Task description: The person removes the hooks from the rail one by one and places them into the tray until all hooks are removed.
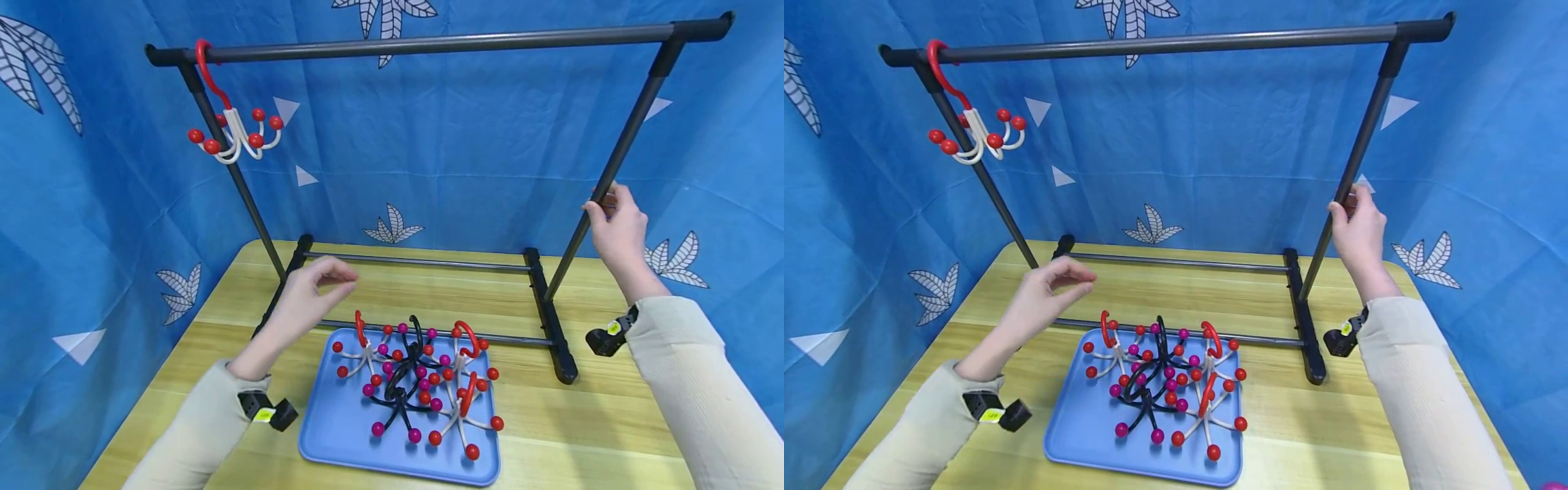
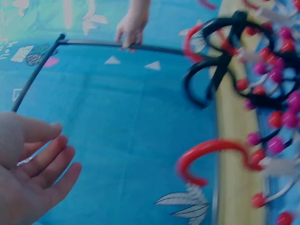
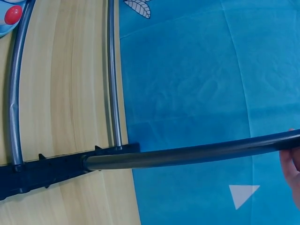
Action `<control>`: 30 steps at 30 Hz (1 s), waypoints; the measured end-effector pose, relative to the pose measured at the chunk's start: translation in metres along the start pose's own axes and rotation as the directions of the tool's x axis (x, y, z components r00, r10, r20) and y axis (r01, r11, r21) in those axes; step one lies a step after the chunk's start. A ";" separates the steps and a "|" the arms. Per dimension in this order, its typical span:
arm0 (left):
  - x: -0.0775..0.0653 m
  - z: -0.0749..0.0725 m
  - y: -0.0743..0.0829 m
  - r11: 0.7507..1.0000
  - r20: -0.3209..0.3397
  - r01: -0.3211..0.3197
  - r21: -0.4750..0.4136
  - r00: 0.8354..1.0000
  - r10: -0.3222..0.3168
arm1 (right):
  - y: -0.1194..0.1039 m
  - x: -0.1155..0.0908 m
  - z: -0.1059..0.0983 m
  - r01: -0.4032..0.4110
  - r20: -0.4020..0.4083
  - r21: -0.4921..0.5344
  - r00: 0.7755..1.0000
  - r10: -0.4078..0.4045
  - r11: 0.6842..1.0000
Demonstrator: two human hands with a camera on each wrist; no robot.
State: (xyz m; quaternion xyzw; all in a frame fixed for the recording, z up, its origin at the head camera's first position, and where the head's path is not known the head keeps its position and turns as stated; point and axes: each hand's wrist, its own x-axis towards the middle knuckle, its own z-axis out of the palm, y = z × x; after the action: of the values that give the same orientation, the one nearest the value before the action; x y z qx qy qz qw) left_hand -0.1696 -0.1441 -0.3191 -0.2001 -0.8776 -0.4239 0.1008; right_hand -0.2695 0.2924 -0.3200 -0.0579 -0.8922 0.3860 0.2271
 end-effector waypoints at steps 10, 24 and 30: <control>0.050 -0.053 0.013 0.997 -0.221 0.001 0.080 0.975 0.017 | 0.001 0.001 -0.003 -0.050 -0.019 0.005 0.999 0.050 0.999; 0.102 -0.124 0.043 0.976 -0.562 0.168 0.134 0.824 -0.065 | 0.004 0.002 -0.002 -0.058 -0.013 0.006 0.998 0.059 0.998; 0.119 -0.150 0.047 0.984 -0.666 0.177 0.034 0.738 -0.110 | 0.003 0.001 -0.002 -0.058 -0.003 0.011 0.998 0.058 0.998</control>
State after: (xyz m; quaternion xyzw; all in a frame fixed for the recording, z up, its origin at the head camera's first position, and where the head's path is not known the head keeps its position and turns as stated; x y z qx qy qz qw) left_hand -0.2551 -0.2039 -0.1522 0.0362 -0.8168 -0.4313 0.3813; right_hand -0.2699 0.2965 -0.3205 -0.0830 -0.8877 0.3973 0.2176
